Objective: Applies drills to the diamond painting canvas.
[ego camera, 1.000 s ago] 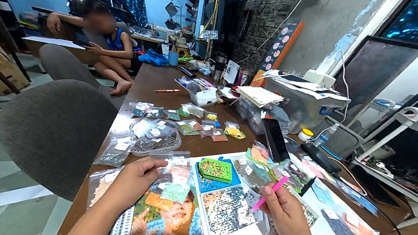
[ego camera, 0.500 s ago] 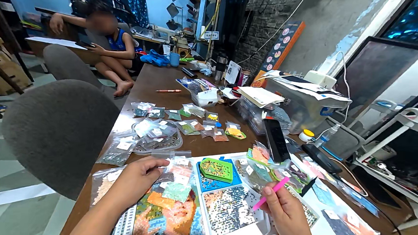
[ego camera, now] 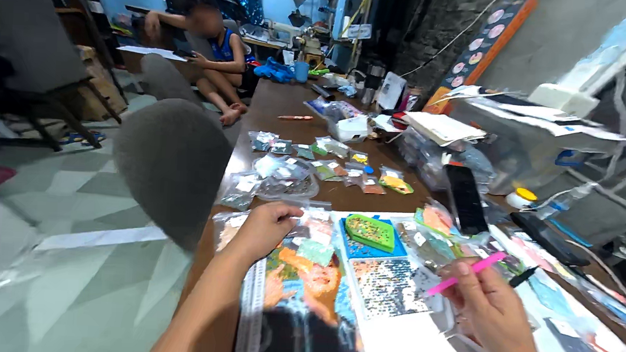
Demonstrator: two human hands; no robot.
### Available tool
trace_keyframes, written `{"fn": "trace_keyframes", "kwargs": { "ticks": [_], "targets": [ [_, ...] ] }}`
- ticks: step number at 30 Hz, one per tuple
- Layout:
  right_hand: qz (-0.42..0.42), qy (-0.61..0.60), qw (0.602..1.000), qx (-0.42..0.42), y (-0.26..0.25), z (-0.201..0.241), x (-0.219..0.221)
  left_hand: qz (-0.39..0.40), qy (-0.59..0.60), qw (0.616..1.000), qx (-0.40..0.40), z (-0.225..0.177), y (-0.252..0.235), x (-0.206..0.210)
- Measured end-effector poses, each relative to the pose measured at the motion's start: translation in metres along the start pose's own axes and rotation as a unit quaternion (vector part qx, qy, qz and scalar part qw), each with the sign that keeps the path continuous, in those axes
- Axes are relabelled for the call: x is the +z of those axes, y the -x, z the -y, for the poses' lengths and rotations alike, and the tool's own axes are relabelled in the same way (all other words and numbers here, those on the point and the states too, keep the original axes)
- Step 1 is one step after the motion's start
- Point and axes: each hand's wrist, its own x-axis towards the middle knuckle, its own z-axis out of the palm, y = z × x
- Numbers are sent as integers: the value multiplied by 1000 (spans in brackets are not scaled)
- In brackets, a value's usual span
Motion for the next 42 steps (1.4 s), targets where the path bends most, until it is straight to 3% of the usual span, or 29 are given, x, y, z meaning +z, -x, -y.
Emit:
{"fn": "trace_keyframes", "kwargs": {
  "ticks": [4, 14, 27, 42],
  "targets": [
    [5, -61, 998, -1, 4, 15, 2, 3, 17, 1000, 16, -1, 0, 1],
    [106, -180, 978, -12, 41, 62, 34, 11, 35, 999, 29, 0, -3, 3],
    [122, -242, 962, 30, 59, 64, 50, 19, 36, 999, 26, 1, -4, 2],
    [171, -215, 961, -28, 71, 77, 72, 24, 41, 999, 22, 0, -3, 2]
  ]
}}
